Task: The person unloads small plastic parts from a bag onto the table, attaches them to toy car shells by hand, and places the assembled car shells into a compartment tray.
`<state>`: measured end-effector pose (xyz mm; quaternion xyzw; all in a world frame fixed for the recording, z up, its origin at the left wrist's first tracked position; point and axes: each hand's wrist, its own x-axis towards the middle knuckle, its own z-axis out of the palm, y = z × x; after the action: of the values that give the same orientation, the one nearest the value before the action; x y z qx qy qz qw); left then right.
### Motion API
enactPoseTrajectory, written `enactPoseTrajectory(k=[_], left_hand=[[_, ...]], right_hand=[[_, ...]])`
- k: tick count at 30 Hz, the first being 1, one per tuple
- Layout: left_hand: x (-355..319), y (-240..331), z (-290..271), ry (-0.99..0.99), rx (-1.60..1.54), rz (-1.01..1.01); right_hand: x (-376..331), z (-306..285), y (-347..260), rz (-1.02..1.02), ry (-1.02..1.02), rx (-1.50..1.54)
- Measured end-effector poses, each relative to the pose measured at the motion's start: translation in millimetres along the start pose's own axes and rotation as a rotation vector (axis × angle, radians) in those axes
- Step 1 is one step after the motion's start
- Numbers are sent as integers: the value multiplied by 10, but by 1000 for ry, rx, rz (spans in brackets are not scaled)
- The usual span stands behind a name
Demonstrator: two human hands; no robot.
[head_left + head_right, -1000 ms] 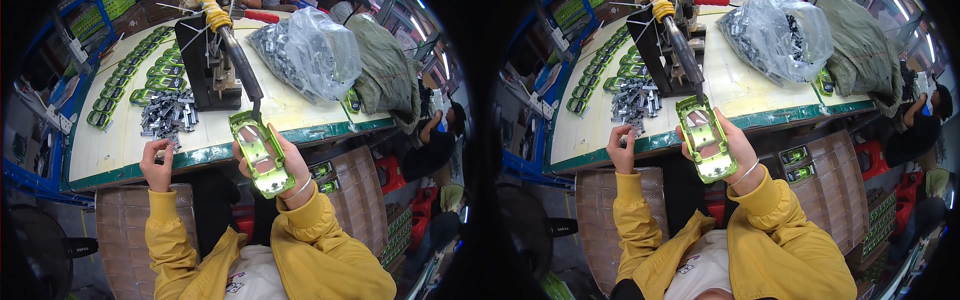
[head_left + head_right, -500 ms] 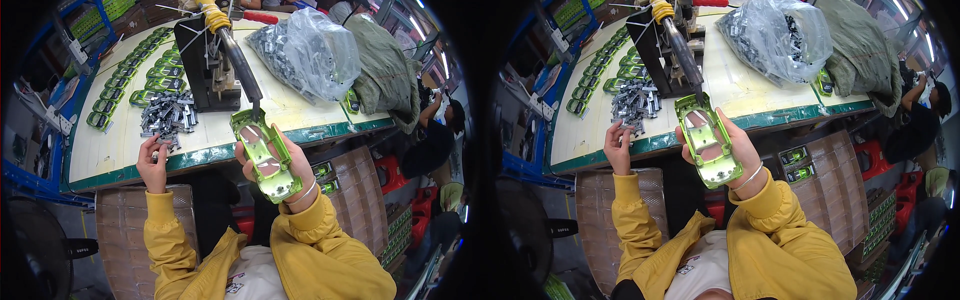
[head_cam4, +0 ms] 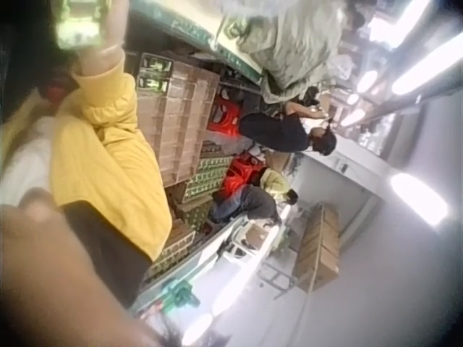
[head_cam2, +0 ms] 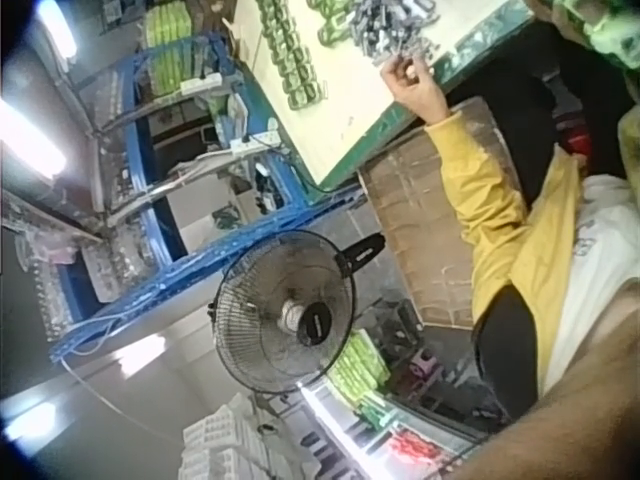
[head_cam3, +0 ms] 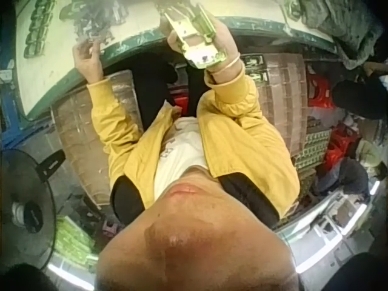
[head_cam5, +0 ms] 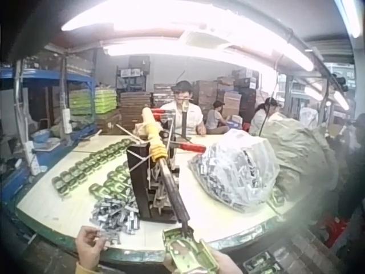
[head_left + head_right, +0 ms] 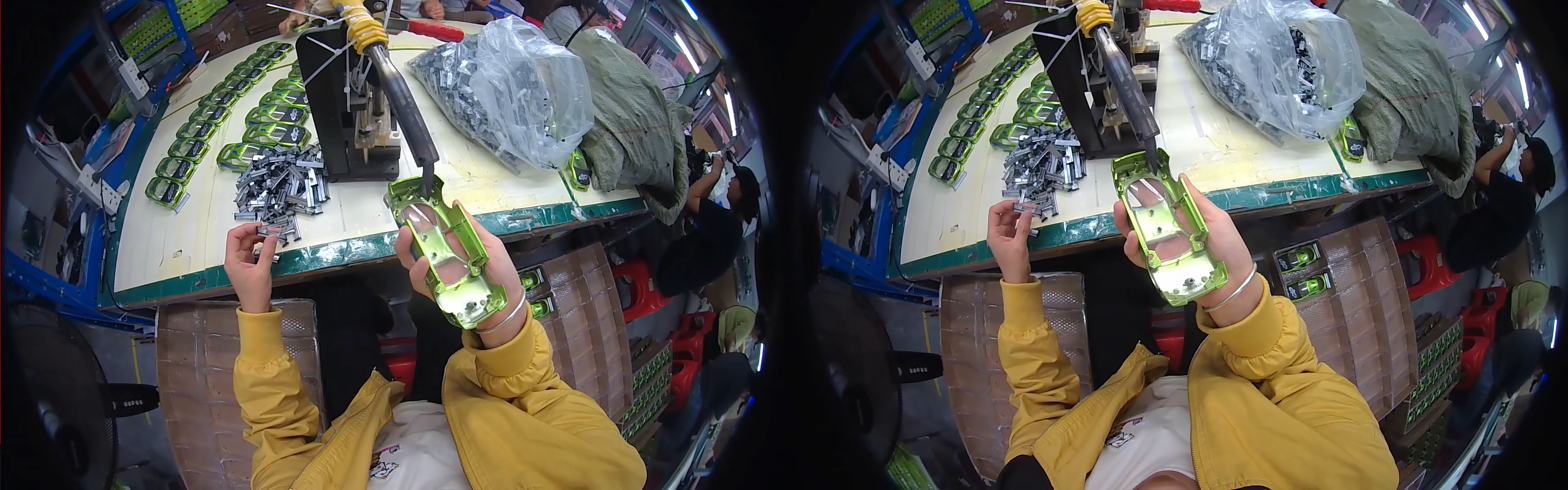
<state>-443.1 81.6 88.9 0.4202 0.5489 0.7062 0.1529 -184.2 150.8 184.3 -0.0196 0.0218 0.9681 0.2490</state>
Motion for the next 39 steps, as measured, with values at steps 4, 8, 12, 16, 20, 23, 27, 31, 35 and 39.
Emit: enactPoseTrajectory(k=[4,8,12,16,20,23,27,31,35,39], left_hand=[[1,30,18,-14,3,-4],[-4,93,45,-22,43,-27],[1,105,59,-31,83,4],[4,97,51,-33,105,20],[14,86,53,-33,101,31],[14,77,48,-42,94,45],[16,67,66,-50,86,54],[11,67,80,-44,95,52],[7,50,75,-39,101,82],[0,58,60,-34,114,92]], right_hand=[[-11,-3,-13,13,-10,31],[-2,-10,-14,22,-28,55],[-19,-2,-20,25,-24,60],[-15,-2,-19,17,-17,58],[-10,-3,-22,17,-2,59],[-5,-5,-17,27,7,87],[-16,7,-22,23,12,103],[-18,4,-32,29,24,118],[-14,9,-22,35,16,129],[-9,-1,2,16,0,112]])
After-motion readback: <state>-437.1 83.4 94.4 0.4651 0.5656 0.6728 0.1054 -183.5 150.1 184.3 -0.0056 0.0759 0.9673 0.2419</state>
